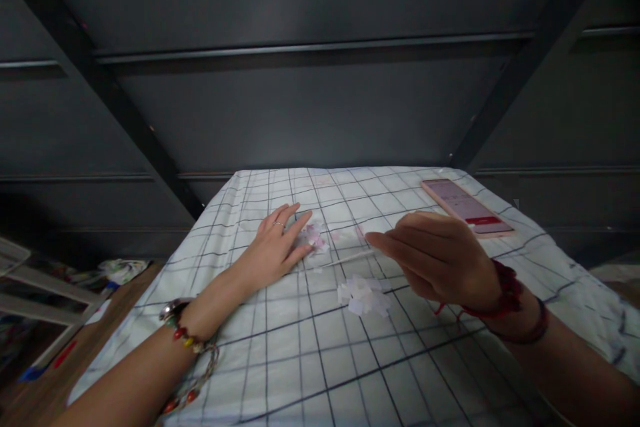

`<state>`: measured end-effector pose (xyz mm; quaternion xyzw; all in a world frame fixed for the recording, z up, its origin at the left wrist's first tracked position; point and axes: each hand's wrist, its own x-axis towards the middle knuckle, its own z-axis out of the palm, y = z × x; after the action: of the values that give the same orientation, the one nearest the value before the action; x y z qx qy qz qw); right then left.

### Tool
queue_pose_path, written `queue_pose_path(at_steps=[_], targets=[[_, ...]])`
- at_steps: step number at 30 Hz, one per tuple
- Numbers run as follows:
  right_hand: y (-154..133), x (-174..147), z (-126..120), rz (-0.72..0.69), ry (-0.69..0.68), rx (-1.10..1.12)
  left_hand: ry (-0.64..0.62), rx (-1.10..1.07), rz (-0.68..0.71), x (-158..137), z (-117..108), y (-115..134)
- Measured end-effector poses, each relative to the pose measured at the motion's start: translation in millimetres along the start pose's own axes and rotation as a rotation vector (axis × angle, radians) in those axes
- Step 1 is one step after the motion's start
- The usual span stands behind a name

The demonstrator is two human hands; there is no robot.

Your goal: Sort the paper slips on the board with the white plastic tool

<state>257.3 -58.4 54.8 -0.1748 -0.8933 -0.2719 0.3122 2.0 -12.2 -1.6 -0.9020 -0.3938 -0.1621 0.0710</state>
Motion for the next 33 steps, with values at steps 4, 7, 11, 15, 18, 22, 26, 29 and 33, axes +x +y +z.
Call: queue_pose_path(at_steps=[4,7,11,15,18,22,26,29,33], targets=[[-4.0,4.4,0.1,-0.016,-0.022,-0.004,-0.078,-0.007,-0.072,-2.7,2.1,-3.2],[-2.8,7.3,3.8,0.002,-0.035,-0.110,-0.113,-0.029,-0.109,-4.6,3.6,-7.2],[0.4,6.7,7.4,0.042,-0.004,-0.217,-0.162,-0.036,-0.187,-6.5,5.2,-13.2],[-4.9,7.9,6.4,0.026,0.025,-0.188,-0.253,-0.085,-0.244,-7.5,2.1,-16.2],[-10.4,11.0,7.5,-0.023,0.004,-0.140,-0.321,-0.149,-0.257,-8.0,-1.7,-16.4],[-8.5,11.3,10.2,-0.007,-0.045,-0.153,-0.318,-0.186,-0.273,-8.8,-1.8,-16.8],[-2.9,8.4,8.9,0.052,-0.014,-0.225,-0.318,-0.213,-0.257,-9.1,0.3,-16.6],[-4.6,9.9,8.4,0.035,0.008,-0.206,-0.320,-0.232,-0.261,-9.2,-0.5,-15.6],[-10.5,14.8,10.6,-0.047,-0.017,-0.119,-0.328,-0.232,-0.276,-9.2,-2.2,-15.2]])
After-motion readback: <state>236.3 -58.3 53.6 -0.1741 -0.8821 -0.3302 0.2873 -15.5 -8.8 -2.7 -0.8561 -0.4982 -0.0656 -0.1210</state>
